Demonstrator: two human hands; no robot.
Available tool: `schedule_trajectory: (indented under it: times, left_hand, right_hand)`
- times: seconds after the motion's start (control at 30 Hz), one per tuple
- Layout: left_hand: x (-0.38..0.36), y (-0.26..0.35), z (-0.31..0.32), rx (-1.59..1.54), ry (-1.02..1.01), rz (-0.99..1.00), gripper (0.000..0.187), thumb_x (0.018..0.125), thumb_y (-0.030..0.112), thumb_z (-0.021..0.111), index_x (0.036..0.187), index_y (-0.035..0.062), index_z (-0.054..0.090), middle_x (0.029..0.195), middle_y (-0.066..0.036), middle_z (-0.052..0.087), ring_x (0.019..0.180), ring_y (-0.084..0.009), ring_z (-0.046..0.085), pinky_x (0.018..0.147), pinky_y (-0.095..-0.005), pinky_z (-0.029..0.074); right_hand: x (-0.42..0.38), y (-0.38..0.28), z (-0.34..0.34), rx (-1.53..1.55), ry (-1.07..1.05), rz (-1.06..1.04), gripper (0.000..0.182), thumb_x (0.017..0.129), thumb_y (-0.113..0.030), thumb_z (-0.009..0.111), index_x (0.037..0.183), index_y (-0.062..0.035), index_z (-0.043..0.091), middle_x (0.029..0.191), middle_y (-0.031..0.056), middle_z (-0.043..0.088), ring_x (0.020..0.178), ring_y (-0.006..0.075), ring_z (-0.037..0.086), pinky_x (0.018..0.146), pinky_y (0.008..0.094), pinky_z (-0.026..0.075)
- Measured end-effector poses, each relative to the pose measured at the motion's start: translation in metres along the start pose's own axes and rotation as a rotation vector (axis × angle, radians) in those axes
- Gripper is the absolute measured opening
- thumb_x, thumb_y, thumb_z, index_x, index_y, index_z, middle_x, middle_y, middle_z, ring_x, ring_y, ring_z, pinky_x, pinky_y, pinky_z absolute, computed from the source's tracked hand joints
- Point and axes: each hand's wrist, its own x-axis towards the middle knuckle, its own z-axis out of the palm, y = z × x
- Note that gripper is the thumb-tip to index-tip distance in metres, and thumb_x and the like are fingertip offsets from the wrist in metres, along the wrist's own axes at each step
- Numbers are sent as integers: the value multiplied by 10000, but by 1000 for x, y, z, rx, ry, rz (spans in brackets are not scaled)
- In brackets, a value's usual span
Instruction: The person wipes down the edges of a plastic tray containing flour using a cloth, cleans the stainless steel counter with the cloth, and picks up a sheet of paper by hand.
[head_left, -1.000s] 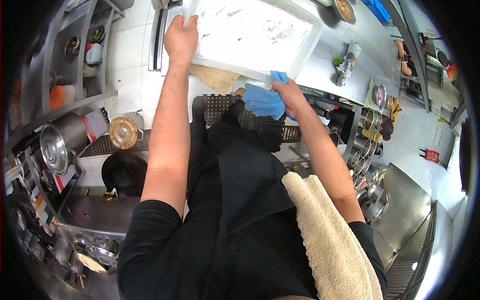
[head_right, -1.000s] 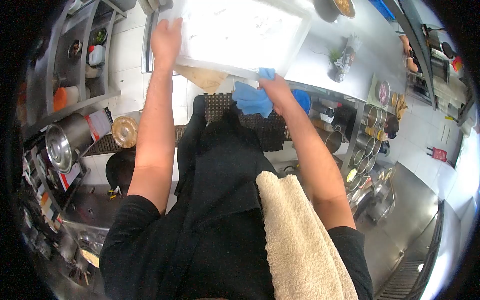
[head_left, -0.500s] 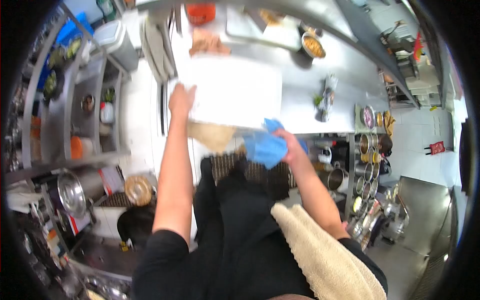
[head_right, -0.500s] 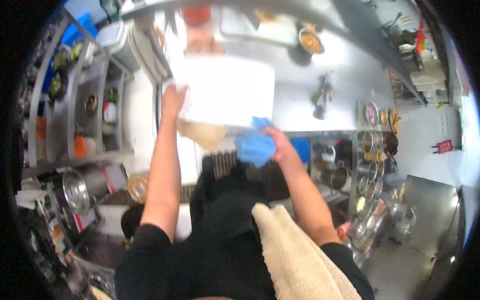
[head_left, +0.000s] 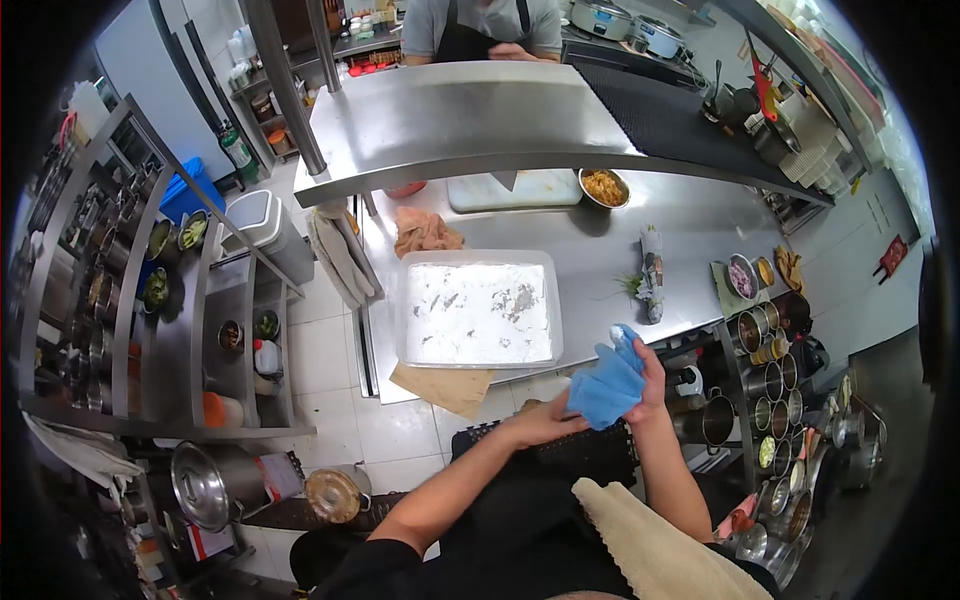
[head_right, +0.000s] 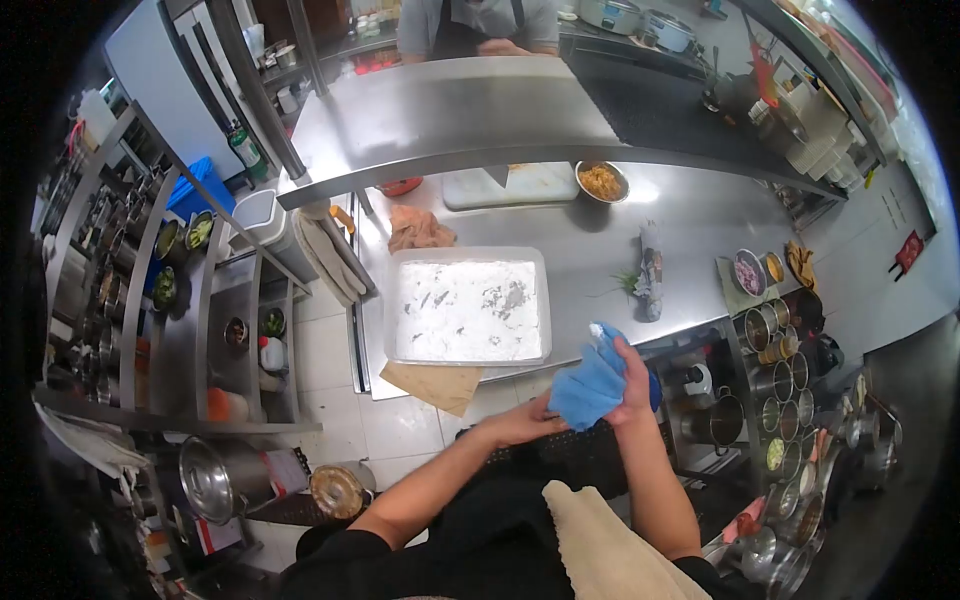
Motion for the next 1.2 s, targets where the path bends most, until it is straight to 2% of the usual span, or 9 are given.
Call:
schedule_trajectory:
  times: [0.07,0.17,0.37,0.57,0.67,0.7,0.93,1.07,1.2]
  left_hand:
    - [10,7,23,-330,-79,-111,650,1048,351,619,1561,61,346,1497,-126,509,1346,-246,532,1144,-402,437]
    - [28,6,36,-709,-18,77,517,1092,322,533,1529,77,405,1485,-103,529,1342,-214,538,1158,-415,432]
    - [25,-5,37,-969,66,187,300,1079,218,527,1351,102,579,1307,-60,635,1234,-203,600,1080,-372,481]
    - [32,-22,45,-20,471,302,273,1045,234,561,1245,56,618,1218,-60,682,1067,-232,661,924,-374,531]
    - [34,-43,31,278,448,300,237,993,175,612,1186,43,655,1151,-83,691,1032,-204,661,889,-356,540]
    - [34,-38,28,446,443,131,231,942,134,641,1148,37,682,1123,-84,701,1031,-212,671,878,-365,546]
    - [10,16,32,-907,49,21,426,1040,127,571,1444,37,471,1300,-100,639,1133,-209,641,1005,-387,522]
    - [42,-7,46,-121,445,143,380,1090,307,528,1344,24,541,1201,-95,668,1055,-190,640,950,-343,509]
    - [42,7,47,18,578,116,376,1090,352,513,1206,3,590,1052,-148,689,978,-242,659,900,-381,511]
  right_hand:
    - [-7,4,21,0,28,-28,365,1034,-345,594,1290,-86,613,1099,93,708,972,236,700,877,408,583]
    - [-9,6,-8,-212,156,-152,364,1061,-341,567,1295,-66,606,1094,84,699,986,218,693,902,374,563]
    - [-32,12,-19,-875,287,-133,428,1072,-290,563,1355,29,600,1225,111,685,1119,181,629,1020,316,457]
    - [-36,65,-40,-1097,436,-143,498,1029,-345,615,1338,41,559,1293,167,629,1173,262,594,1040,363,442]
    - [-50,52,1,-1500,124,-119,497,962,-305,713,1289,45,581,1248,193,650,1172,289,615,1022,388,460]
    - [-47,54,-8,-1387,198,-86,449,923,-211,747,1257,49,596,1216,213,663,1149,292,638,989,391,482]
    - [-46,35,-33,-1495,324,-367,370,913,-138,739,1211,34,602,1165,179,661,1065,263,651,933,373,507]
    - [-51,33,-25,-1555,139,-149,471,929,-234,744,1279,26,567,1166,149,651,1044,252,628,923,370,494]
    - [-47,-2,-61,-771,243,90,448,1009,-309,664,1332,-9,583,1260,81,643,1142,229,606,1011,368,463]
